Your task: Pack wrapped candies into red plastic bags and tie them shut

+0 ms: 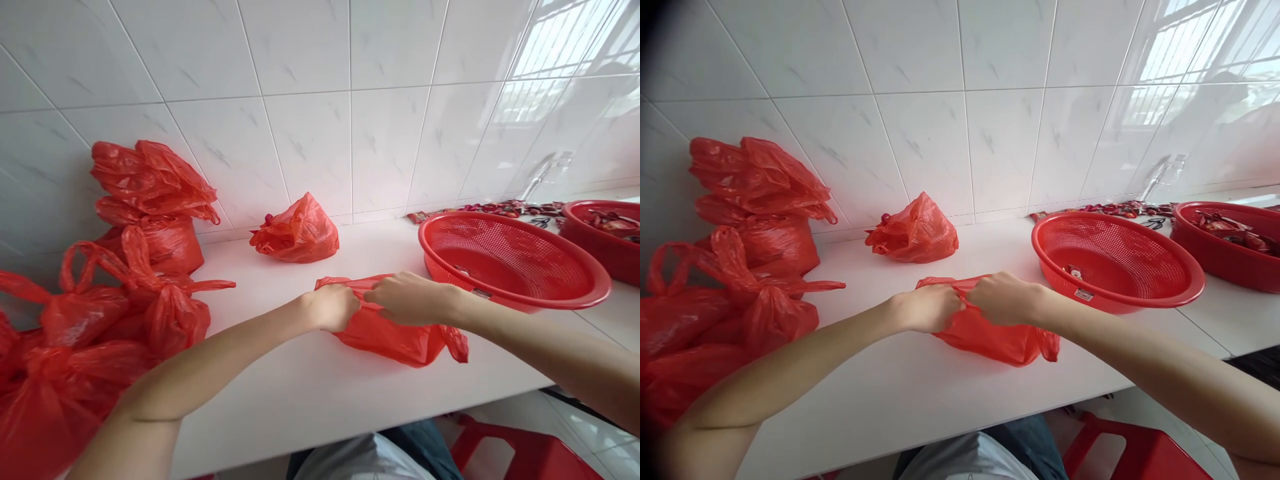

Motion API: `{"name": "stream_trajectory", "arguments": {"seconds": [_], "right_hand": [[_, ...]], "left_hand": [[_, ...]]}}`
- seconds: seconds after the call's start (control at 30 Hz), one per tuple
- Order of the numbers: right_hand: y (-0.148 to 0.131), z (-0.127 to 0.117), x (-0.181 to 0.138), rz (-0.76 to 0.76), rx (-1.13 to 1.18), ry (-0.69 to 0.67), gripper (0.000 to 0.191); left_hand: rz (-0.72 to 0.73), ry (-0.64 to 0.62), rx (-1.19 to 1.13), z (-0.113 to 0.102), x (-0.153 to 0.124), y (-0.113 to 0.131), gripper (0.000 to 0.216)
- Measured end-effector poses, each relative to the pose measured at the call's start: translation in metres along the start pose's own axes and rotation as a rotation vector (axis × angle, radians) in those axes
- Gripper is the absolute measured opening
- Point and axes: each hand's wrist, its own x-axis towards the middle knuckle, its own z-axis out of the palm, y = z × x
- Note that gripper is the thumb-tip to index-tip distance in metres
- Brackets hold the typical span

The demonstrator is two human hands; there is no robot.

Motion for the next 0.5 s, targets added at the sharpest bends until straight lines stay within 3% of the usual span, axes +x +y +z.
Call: {"name": "stream_trajectory", "arguments": {"seconds": [0.07,0.17,0.2,0.37,0.5], "right_hand": [[0.000,0.012,0.003,0.099,-0.156,-0.110,0.026],[0.001,0.025,0.004,0.204,-0.211,-0.224,0.011],[0.001,0.027,0.003,0.220,-0.202,-0.237,0.006],[-0.004,0.031,-0.001,0.217,-0.164,-0.220,0.027],[-0.004,0.034,-0.003,0.212,-0.163,-0.201,0.011]], "left_hand": [[0.061,0.039,0.112,0.000,-0.003,0.007,0.024],[0.164,0.109,0.199,0.003,-0.003,0.012,0.026],[0.200,0.127,0.214,0.004,-0.001,0.013,0.026],[0.306,0.232,0.293,0.009,0.023,0.013,0.025],[0.227,0.257,0.245,0.009,0.043,0.008,0.025]]}}
